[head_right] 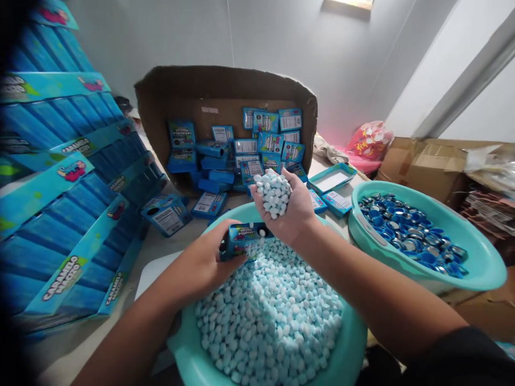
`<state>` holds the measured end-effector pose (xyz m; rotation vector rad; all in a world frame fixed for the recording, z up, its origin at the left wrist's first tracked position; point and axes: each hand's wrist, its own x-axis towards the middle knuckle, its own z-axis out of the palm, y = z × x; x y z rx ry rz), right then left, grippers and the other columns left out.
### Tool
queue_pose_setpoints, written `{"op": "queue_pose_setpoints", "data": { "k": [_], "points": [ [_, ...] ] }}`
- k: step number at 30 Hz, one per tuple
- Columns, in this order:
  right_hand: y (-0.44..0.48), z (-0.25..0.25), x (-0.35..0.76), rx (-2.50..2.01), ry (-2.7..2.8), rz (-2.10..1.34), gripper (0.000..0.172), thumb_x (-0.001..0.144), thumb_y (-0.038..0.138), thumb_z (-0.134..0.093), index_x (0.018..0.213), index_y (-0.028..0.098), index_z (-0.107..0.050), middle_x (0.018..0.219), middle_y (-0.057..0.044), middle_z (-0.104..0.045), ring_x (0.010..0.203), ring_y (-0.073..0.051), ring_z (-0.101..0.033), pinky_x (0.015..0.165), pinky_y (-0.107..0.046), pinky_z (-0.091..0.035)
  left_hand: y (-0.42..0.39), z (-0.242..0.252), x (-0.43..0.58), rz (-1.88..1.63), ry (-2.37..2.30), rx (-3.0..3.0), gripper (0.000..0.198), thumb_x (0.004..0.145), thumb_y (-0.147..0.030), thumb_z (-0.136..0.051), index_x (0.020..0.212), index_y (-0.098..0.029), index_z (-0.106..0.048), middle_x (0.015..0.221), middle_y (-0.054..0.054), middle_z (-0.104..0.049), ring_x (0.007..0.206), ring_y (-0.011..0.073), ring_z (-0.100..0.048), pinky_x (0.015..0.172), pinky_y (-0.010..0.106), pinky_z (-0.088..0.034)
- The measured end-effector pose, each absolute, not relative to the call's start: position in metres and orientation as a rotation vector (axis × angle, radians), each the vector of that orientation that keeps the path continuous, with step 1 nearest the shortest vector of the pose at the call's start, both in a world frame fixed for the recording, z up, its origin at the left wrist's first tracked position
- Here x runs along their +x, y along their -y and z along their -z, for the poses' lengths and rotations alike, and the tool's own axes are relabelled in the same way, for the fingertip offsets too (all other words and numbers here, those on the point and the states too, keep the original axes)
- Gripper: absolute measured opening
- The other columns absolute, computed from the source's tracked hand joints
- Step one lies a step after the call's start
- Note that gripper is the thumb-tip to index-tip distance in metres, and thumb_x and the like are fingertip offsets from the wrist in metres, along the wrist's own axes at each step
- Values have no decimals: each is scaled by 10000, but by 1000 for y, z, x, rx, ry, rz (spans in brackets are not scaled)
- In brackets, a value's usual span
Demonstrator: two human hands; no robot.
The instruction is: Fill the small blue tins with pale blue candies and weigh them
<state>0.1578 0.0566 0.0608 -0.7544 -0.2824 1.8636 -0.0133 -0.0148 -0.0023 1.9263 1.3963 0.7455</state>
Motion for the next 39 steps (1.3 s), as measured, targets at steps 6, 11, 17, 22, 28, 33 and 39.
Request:
{"op": "queue_pose_setpoints", "data": {
  "k": [6,11,17,22,28,33,39],
  "points": [
    [-55,-53,161,-817,283,-1816,188,936,347,-488,892,211,-611,723,-22,-692,654,-131,-665,536,-189,-547,14,3,-14,-808,-1300,1911,375,846,-264,-635,1208,-305,-546,1134,14,-681,1015,251,-657,882,378,-509],
    [-57,-48,162,-798,312,-1791,175,919,331,-505,864,199,-607,713,-24,-696,660,-143,-674,546,-215,-554,12,5,-15,-794,-1330,1900,331,840,-254,-649,1153,-301,-552,1044,-5,-689,911,229,-659,774,329,-508],
    [-59,-42,163,-772,310,-1790,153,906,313,-521,851,195,-600,700,-21,-689,658,-140,-671,584,-240,-573,11,8,-16,-780,-1349,1894,333,835,-279,-662,1148,-309,-551,1009,2,-692,867,231,-667,720,319,-515],
    [-57,-36,161,-744,448,-1775,135,866,330,-603,916,205,-614,708,3,-667,676,-128,-671,650,-248,-580,9,9,-17,-757,-1361,1934,307,830,-315,-662,1123,-306,-572,977,11,-691,837,239,-669,663,310,-511],
    [-54,-35,160,-747,496,-1760,204,921,364,-527,811,204,-589,720,4,-667,693,-110,-677,696,-239,-581,7,12,-19,-737,-1382,1955,343,811,-354,-672,1134,-303,-569,964,21,-686,802,238,-661,623,303,-501],
    [-53,-34,160,-756,519,-1750,188,917,386,-541,853,224,-611,723,7,-660,738,-133,-690,714,-262,-588,7,13,-18,-726,-1390,1953,339,800,-358,-682,1115,-303,-571,924,18,-678,762,232,-650,602,297,-483],
    [-50,-29,159,-760,599,-1720,175,890,412,-597,905,239,-619,757,1,-661,839,-166,-705,755,-294,-588,8,13,-18,-740,-1397,1926,377,777,-335,-713,1131,-312,-585,946,18,-682,779,245,-648,618,306,-470]
  ]
}}
